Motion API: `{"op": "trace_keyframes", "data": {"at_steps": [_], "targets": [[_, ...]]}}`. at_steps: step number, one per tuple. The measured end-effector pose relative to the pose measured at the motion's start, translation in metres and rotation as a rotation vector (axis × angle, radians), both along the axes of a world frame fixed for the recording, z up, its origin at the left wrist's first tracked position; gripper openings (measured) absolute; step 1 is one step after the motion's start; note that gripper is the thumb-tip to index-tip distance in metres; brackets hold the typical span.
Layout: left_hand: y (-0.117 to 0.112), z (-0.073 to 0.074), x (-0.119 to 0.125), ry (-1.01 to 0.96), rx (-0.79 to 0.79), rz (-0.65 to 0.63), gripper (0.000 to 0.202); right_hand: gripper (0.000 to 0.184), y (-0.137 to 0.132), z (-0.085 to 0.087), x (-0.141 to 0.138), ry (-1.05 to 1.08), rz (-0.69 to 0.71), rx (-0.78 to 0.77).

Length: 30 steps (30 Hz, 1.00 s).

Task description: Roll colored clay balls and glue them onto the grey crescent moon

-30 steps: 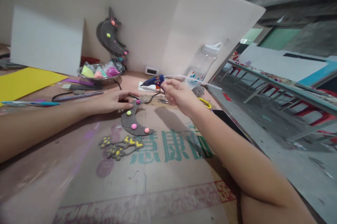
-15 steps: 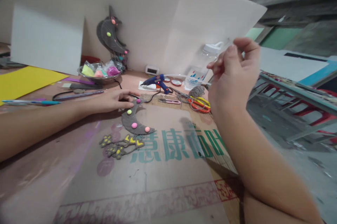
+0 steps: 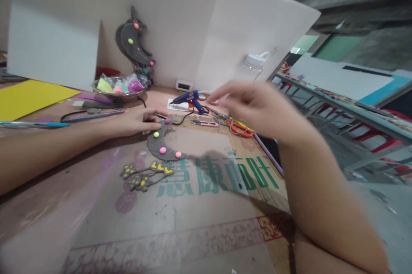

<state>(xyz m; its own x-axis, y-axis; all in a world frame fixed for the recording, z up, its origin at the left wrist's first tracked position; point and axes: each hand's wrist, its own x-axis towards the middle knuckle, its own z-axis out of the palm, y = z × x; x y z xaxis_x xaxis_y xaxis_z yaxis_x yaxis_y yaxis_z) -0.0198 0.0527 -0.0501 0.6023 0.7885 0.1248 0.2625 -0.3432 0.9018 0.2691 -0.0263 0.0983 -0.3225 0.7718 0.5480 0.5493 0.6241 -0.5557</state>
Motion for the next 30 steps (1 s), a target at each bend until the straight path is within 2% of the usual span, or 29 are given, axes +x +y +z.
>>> {"op": "trace_keyframes", "data": {"at_steps": [1, 2, 3, 5, 7, 11, 15, 19, 23, 25, 28, 30], "targets": [[0.0, 0.001, 0.0, -0.026, -0.011, 0.002, 0.047, 0.009, 0.003, -0.009, -0.005, -0.251, 0.145, -0.144], [-0.001, 0.001, 0.0, -0.058, -0.027, 0.004, 0.048, 0.014, 0.007, -0.018, -0.01, -0.439, 0.255, -0.21], [-0.001, 0.002, -0.001, -0.093, -0.048, 0.002, 0.048, 0.022, 0.01, -0.028, -0.015, -0.56, 0.307, -0.224], [0.0, 0.002, -0.001, -0.152, -0.096, -0.005, 0.048, 0.034, 0.016, -0.045, -0.021, -0.647, 0.341, -0.2], [0.001, 0.001, -0.001, -0.18, -0.127, -0.009, 0.048, 0.034, 0.02, -0.056, -0.024, -0.67, 0.366, -0.221], [0.003, -0.001, -0.001, -0.17, -0.115, 0.013, 0.05, 0.016, 0.021, -0.06, -0.025, -0.765, 0.395, -0.332], [0.003, 0.0, -0.001, -0.143, -0.092, 0.007, 0.05, 0.016, 0.023, -0.053, -0.025, -0.871, 0.368, -0.374], [0.004, -0.001, -0.001, -0.115, -0.054, -0.016, 0.049, 0.025, 0.029, -0.043, -0.016, -0.748, 0.324, -0.319], [0.005, -0.001, 0.0, -0.068, -0.031, -0.015, 0.049, 0.04, 0.036, -0.042, -0.01, -0.326, 0.224, -0.263], [0.004, -0.002, 0.0, -0.04, -0.012, -0.008, 0.048, 0.039, 0.038, -0.05, -0.014, -0.124, 0.147, -0.229], [0.004, -0.002, 0.0, -0.037, 0.001, 0.0, 0.047, 0.016, 0.037, -0.073, -0.031, 0.044, 0.035, -0.236], [0.003, -0.002, 0.001, -0.053, -0.007, 0.007, 0.048, 0.024, 0.035, -0.09, -0.044, 0.043, 0.057, -0.251]]}}
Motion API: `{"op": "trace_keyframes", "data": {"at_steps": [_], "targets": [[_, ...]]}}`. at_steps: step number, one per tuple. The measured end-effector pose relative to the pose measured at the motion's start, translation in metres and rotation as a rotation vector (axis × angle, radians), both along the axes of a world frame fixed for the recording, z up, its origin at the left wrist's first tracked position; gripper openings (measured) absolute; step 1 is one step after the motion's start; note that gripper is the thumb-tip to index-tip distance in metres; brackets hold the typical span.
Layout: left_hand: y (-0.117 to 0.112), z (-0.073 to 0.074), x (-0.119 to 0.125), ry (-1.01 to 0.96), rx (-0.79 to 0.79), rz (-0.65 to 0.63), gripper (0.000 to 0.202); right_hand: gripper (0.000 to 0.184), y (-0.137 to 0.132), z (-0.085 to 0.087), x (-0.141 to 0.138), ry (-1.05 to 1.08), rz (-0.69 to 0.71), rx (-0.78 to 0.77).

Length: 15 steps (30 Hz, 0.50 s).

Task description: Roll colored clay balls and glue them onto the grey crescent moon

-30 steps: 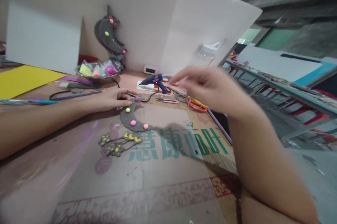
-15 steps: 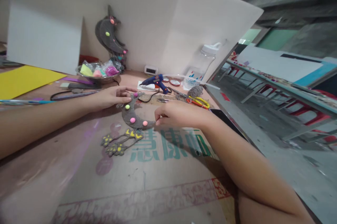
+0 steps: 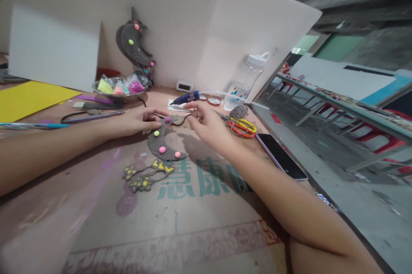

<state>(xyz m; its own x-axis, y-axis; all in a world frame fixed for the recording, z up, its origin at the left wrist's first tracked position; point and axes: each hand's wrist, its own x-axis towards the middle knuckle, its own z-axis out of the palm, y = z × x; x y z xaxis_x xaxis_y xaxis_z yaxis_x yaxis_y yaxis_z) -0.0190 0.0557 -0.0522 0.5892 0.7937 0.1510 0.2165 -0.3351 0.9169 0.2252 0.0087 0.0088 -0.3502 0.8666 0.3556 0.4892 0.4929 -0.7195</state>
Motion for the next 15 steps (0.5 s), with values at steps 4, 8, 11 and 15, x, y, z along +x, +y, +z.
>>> {"op": "trace_keyframes", "data": {"at_steps": [4, 8, 11, 15], "targets": [[-0.005, 0.003, 0.002, -0.014, 0.016, 0.053, 0.046, 0.019, -0.003, -0.026, -0.016, -0.046, 0.004, -0.072], [-0.017, 0.01, 0.008, -0.025, 0.129, 0.181, 0.038, 0.033, -0.003, -0.039, -0.019, -0.025, 0.058, -0.287], [-0.03, 0.018, 0.014, 0.015, 0.188, 0.237, 0.036, 0.03, -0.003, -0.039, -0.02, -0.002, 0.133, -0.348], [-0.043, 0.028, 0.022, 0.069, 0.253, 0.217, 0.033, 0.032, -0.006, -0.037, -0.021, -0.003, 0.175, -0.386]]}}
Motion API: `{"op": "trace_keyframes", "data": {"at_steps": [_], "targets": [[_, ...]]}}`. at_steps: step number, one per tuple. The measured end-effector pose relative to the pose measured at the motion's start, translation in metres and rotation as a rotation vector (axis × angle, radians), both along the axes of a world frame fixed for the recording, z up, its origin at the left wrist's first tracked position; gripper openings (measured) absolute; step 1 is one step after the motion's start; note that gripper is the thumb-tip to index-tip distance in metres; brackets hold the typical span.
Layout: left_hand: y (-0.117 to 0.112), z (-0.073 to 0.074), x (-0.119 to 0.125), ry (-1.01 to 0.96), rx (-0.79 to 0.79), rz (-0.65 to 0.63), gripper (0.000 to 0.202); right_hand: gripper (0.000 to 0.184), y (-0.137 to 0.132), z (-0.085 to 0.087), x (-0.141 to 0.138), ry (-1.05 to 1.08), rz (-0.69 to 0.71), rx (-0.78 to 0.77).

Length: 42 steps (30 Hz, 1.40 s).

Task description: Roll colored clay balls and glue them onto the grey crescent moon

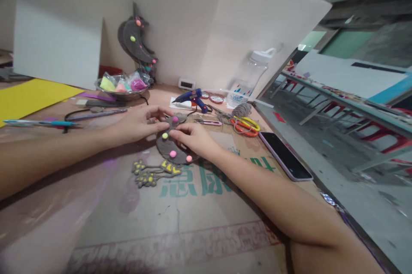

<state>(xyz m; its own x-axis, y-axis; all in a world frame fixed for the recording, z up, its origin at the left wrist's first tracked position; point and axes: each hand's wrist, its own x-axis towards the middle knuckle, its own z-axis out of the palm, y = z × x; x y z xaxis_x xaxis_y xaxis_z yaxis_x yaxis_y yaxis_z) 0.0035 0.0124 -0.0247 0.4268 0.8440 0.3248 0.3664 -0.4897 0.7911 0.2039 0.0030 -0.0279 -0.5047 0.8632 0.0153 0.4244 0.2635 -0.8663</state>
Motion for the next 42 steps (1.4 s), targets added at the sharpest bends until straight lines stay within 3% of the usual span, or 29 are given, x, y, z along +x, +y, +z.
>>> {"op": "trace_keyframes", "data": {"at_steps": [9, 17, 42], "targets": [[0.001, -0.007, -0.002, -0.017, 0.043, -0.06, 0.039, 0.028, -0.002, -0.003, -0.003, 0.184, -0.23, -0.147], [0.001, -0.011, -0.002, 0.046, -0.035, -0.147, 0.04, 0.025, -0.001, -0.005, -0.002, 0.124, -0.206, -0.118], [0.005, -0.011, -0.004, 0.17, 0.076, -0.078, 0.036, 0.023, -0.001, -0.006, -0.002, 0.083, -0.155, -0.063]]}}
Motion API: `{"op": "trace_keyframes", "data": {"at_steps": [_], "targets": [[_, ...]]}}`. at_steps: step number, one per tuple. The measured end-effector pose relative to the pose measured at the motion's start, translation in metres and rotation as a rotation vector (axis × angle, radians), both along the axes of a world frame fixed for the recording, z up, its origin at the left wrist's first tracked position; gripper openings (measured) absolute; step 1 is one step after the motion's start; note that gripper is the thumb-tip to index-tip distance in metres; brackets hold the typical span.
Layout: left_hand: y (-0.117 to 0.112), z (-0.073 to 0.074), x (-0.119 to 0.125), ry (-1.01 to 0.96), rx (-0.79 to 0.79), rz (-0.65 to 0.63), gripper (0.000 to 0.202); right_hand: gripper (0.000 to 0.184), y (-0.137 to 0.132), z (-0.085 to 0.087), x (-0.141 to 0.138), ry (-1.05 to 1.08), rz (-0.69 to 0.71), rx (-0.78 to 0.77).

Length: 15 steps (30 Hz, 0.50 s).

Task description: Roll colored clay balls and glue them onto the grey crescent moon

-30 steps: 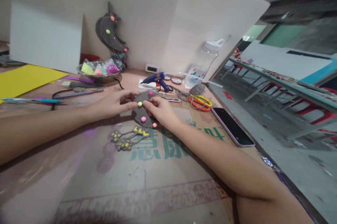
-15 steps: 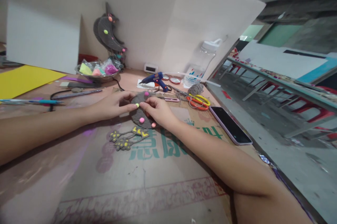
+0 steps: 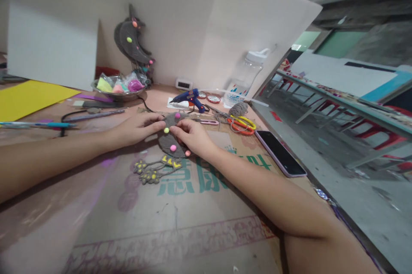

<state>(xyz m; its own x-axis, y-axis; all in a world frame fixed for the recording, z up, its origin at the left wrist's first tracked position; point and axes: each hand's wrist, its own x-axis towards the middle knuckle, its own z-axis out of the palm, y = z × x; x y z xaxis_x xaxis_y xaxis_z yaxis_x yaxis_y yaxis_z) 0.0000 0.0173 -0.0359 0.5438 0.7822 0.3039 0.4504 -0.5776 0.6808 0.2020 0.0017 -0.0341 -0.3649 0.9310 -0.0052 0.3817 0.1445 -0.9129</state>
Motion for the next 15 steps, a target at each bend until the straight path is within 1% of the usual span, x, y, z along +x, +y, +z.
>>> {"op": "trace_keyframes", "data": {"at_steps": [3, 6, 9, 12, 15], "targets": [[-0.0008, 0.0006, 0.0, -0.013, -0.012, 0.032, 0.035, 0.023, -0.0008, 0.0012, -0.0001, -0.038, 0.024, -0.009], [-0.0018, 0.0018, 0.0013, -0.036, -0.039, 0.032, 0.031, 0.023, -0.0013, 0.0016, 0.0003, -0.08, 0.065, -0.013], [-0.0018, 0.0024, 0.0026, -0.047, -0.064, 0.03, 0.03, 0.03, -0.0005, 0.001, 0.0013, -0.042, 0.085, 0.032], [-0.0011, 0.0017, 0.0025, -0.047, -0.091, 0.026, 0.029, 0.042, 0.0016, 0.0003, 0.0022, 0.098, 0.025, 0.13], [-0.0001, 0.0, 0.0014, -0.041, -0.12, -0.006, 0.027, 0.041, 0.0037, 0.0, 0.0024, 0.165, -0.035, 0.143]]}}
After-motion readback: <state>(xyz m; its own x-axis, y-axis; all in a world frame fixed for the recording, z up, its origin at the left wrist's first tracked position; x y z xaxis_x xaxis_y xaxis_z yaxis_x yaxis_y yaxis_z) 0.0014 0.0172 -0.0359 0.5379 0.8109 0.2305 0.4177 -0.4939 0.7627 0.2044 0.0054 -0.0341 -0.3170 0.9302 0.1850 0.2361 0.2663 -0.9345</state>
